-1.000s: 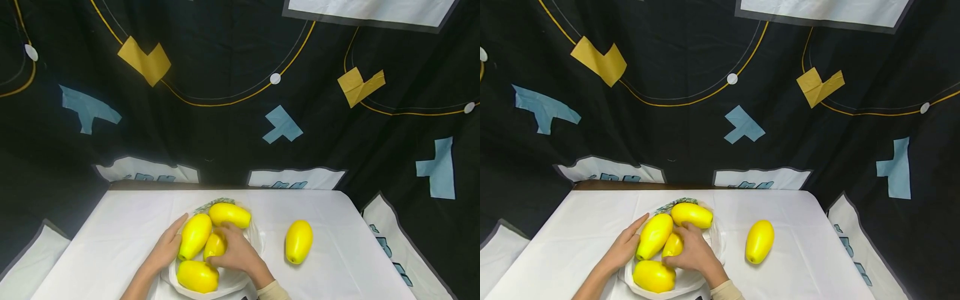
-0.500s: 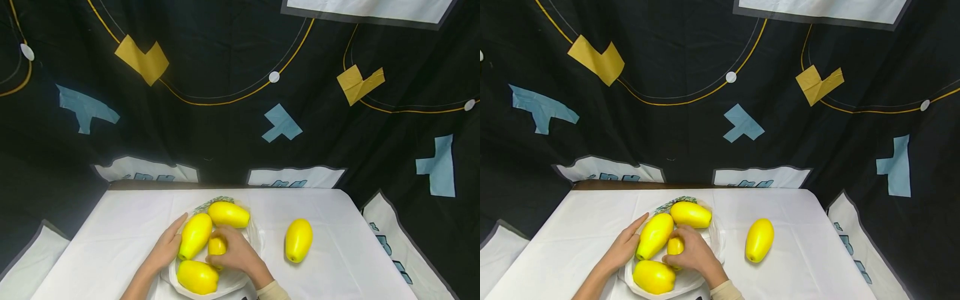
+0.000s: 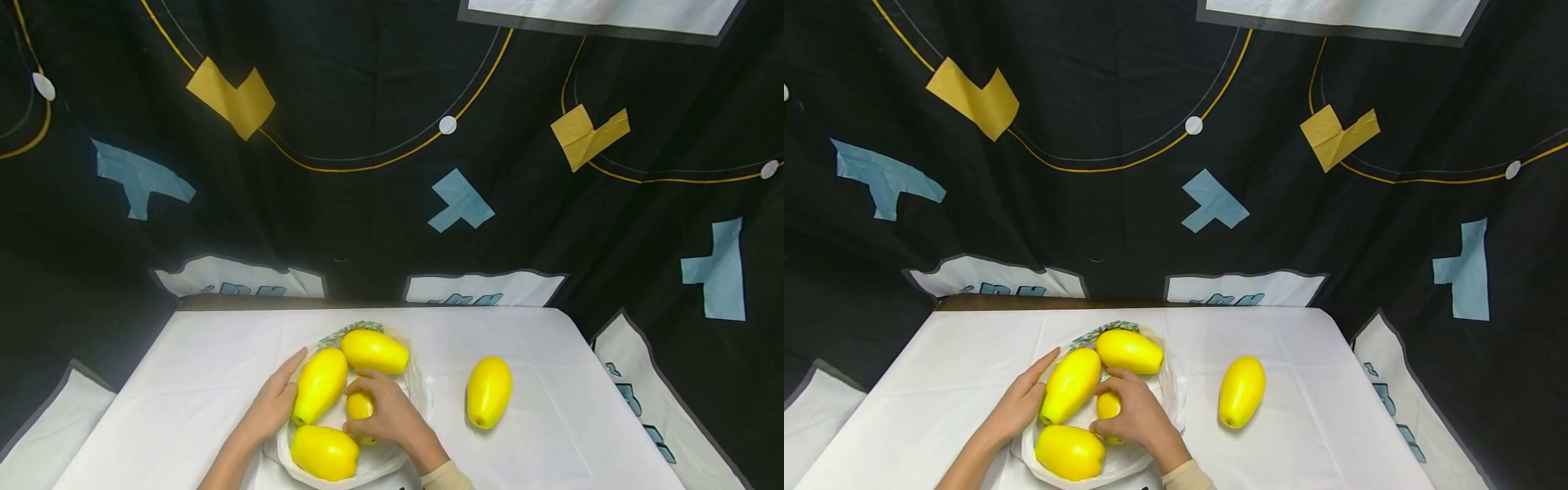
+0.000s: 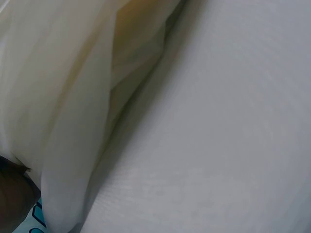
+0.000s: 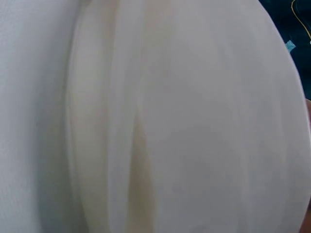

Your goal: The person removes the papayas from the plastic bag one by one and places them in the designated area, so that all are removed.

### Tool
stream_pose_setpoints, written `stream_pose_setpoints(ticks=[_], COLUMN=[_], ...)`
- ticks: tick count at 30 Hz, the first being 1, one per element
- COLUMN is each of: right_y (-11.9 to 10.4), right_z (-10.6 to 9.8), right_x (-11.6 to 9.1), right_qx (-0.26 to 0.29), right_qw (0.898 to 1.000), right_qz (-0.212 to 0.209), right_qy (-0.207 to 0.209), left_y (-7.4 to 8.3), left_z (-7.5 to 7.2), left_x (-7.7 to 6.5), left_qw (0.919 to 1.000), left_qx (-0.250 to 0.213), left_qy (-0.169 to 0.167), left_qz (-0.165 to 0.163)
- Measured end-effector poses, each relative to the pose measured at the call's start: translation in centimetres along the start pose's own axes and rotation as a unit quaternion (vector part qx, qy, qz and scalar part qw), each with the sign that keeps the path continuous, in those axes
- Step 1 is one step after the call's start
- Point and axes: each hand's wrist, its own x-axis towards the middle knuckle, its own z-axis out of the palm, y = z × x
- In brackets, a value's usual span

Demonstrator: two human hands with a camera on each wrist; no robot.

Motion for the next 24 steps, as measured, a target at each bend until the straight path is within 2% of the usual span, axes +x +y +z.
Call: stream_pose_setpoints(ticks=[11,24], right_y=[-0.3,-0.4], right_z=[-1.3,-2.9], right_x=[-0.4,-0.8], right_qx=[-0.006,0.014], right_qw=[1.000,0.999], right_qz=[-0.006,-0.009], right_qy=[0.019,0.036], left_y=[0.2,-0.1], left_z=[0.0,-0.1], left_x=[0.0,-0.1], left_qw=[1.0000,0.9999], left_qx=[-0.008,-0.010], left_qy=[-0.004,-0.001], left_qz=[-0.001,-0.002])
